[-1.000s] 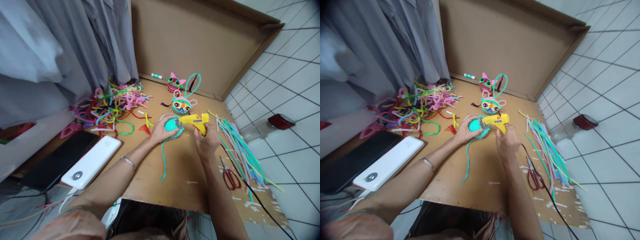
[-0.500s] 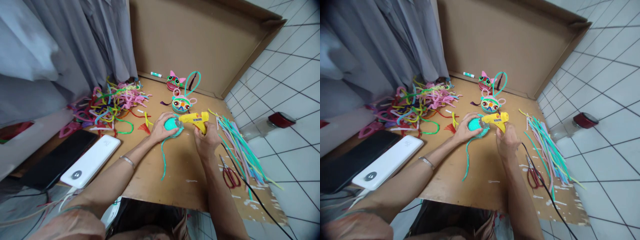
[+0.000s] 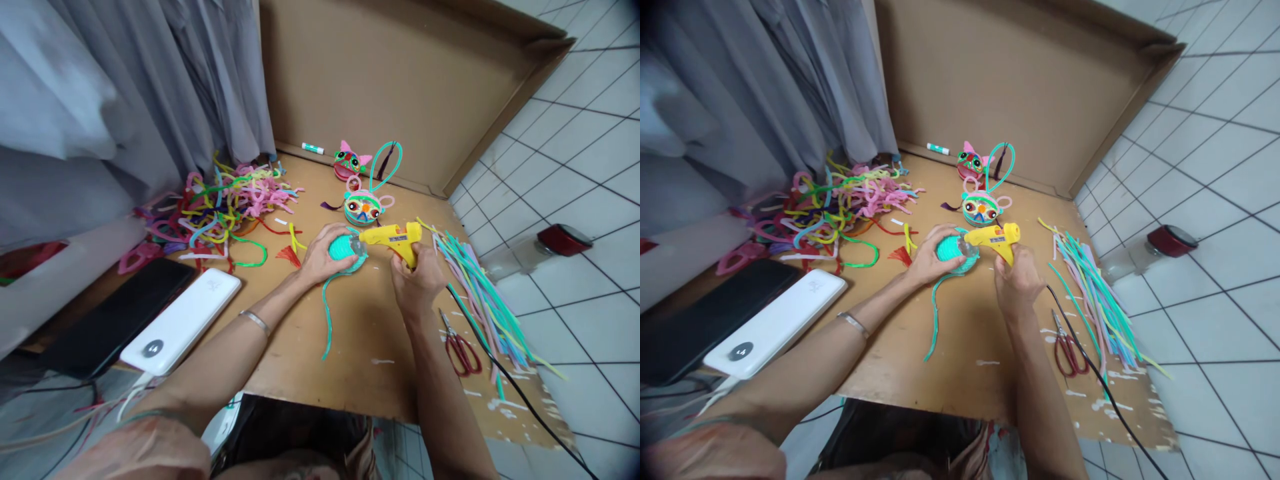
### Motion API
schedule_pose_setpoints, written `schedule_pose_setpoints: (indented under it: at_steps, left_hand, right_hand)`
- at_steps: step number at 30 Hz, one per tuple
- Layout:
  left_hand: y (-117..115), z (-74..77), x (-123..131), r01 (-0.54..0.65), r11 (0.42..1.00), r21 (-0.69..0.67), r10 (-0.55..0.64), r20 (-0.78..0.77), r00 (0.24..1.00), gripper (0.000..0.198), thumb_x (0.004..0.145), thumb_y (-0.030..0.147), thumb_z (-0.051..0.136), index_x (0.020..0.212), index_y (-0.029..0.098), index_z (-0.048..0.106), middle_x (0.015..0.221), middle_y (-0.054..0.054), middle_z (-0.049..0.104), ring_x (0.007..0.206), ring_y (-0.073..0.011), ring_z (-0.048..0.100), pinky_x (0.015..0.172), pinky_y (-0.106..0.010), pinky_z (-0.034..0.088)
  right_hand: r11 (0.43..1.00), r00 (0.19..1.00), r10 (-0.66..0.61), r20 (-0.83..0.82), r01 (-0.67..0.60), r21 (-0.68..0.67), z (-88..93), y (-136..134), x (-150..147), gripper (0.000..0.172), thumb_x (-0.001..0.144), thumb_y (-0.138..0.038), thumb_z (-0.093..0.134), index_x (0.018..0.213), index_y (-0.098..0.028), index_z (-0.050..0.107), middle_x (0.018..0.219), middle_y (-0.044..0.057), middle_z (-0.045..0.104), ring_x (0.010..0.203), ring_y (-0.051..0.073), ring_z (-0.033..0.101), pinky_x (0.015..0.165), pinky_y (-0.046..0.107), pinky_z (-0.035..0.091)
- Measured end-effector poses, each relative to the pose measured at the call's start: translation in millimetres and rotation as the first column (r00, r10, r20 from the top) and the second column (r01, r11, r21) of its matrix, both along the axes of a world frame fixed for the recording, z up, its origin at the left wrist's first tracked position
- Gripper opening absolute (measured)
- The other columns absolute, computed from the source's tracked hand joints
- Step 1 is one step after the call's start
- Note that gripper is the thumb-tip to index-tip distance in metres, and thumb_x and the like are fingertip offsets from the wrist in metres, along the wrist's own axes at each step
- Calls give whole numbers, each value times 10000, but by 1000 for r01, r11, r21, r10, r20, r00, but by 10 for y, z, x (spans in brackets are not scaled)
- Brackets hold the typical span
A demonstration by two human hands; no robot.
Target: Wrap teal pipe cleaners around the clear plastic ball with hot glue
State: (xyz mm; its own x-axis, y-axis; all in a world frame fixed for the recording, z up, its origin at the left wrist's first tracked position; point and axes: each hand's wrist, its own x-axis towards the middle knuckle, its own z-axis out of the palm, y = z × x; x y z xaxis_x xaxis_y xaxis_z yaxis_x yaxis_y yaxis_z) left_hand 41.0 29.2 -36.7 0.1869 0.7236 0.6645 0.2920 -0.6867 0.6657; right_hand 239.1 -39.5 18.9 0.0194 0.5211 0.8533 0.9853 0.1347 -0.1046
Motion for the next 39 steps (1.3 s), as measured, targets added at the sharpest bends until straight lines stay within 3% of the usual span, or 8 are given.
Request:
schedule_pose_setpoints:
  at_steps: [9,13,18,25,28,31,35,39]
  left_hand:
    - [0,-4,4,6,1000,-1,-6,22,1000,501,739,432,760,1172,218,625,1294,-116,622,1226,-279,597,1079,-473,473]
    - [1,-7,3,3,1000,0,-3,34,999,502,743,430,755,1172,209,621,1296,-122,620,1228,-275,597,1079,-464,476]
    - [20,-15,0,-5,1000,-19,5,32,999,501,737,421,752,1170,207,619,1309,-119,619,1230,-279,597,1079,-466,475]
    - [29,-7,-17,-13,999,-45,14,34,999,497,735,435,744,1157,202,624,1294,-112,632,1221,-280,601,1072,-475,476]
    - [16,10,-23,-23,998,-55,25,37,999,486,726,421,747,1145,206,626,1267,-103,645,1210,-279,606,1065,-473,481]
    - [3,23,-23,-29,997,-67,33,52,998,483,725,416,746,1142,204,627,1234,-101,655,1192,-280,612,1055,-471,488]
    - [2,22,-11,-58,996,-71,64,88,994,467,715,389,752,1129,214,624,1217,-88,661,1188,-277,614,1064,-475,481]
    - [19,17,-18,-141,990,-30,144,153,978,459,721,380,754,1125,214,613,1253,-90,646,1202,-266,607,1068,-458,478]
  right_hand:
    - [995,999,39,16,-41,91,-39,37,15,168,820,-236,576,978,-195,611,840,61,700,757,186,666,676,267,490]
    - [999,963,9,-268,4,49,-25,69,11,233,756,-342,607,946,-208,601,833,42,682,733,197,648,673,296,504]
    - [986,791,-154,-593,84,-144,-61,201,182,347,692,-412,658,934,-169,609,782,34,644,696,199,601,679,318,487]
    - [760,751,-559,-352,293,-580,-270,267,557,442,809,-419,615,1116,-103,656,1096,187,652,981,308,624,828,390,469]
    - [641,758,-621,-197,347,-685,-330,246,586,435,885,-417,565,1117,-65,674,1144,235,642,1046,338,630,871,409,461]
    - [593,782,-621,-51,427,-683,-334,235,558,439,912,-395,542,1096,-19,676,1164,285,624,1080,382,607,911,476,432]
    - [714,838,-546,-15,456,-531,-249,232,474,375,914,-315,518,1139,-44,647,1182,279,617,1117,372,569,912,486,406]
    - [867,946,-301,-120,219,-447,-160,181,198,278,915,-217,422,983,-143,681,1024,155,686,986,261,613,848,365,424]
